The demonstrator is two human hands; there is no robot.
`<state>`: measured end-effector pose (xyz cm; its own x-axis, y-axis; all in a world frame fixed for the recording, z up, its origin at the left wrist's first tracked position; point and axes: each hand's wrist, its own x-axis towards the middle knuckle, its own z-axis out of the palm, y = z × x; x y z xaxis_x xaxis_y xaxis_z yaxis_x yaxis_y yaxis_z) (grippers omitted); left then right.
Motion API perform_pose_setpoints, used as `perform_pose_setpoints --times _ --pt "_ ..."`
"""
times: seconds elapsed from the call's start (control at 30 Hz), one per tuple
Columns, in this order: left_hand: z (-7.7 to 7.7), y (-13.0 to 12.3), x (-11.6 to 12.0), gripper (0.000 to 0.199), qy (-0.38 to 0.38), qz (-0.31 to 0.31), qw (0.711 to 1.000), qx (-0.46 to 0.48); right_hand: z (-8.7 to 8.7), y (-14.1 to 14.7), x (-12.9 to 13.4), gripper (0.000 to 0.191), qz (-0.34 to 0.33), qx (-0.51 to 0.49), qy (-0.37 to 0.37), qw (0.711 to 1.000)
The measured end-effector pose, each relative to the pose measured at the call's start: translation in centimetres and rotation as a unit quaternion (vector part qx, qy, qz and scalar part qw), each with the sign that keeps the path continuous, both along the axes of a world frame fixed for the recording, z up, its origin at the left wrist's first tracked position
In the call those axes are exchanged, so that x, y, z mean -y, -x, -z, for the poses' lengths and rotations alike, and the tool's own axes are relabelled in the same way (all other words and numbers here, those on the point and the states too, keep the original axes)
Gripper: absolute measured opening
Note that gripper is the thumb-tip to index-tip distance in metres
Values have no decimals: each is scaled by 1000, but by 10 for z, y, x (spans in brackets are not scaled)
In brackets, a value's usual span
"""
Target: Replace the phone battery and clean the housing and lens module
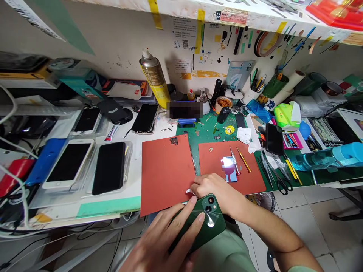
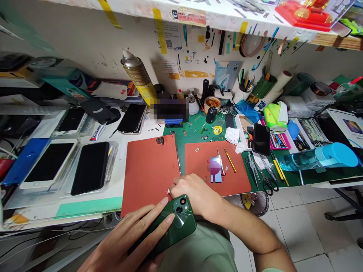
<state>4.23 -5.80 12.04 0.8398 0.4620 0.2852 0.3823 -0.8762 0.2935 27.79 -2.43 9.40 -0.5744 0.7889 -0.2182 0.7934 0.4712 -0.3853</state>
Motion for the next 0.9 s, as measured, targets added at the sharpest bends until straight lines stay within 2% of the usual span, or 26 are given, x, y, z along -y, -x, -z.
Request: perform_pose_setpoints --times 0.23,0.47,0.9 --pt "-9 -1 -2 51 27 -6 1000 3 1 0 0 34 -9 -3 8 1000" --pt "-23 4 -9 51 47 14 998 -47 5 1 0 38 -10 -11 7 1000" --pt "-21 7 -11 53 23 31 997 -65 -1 0 -2 23 -10 -13 36 999"
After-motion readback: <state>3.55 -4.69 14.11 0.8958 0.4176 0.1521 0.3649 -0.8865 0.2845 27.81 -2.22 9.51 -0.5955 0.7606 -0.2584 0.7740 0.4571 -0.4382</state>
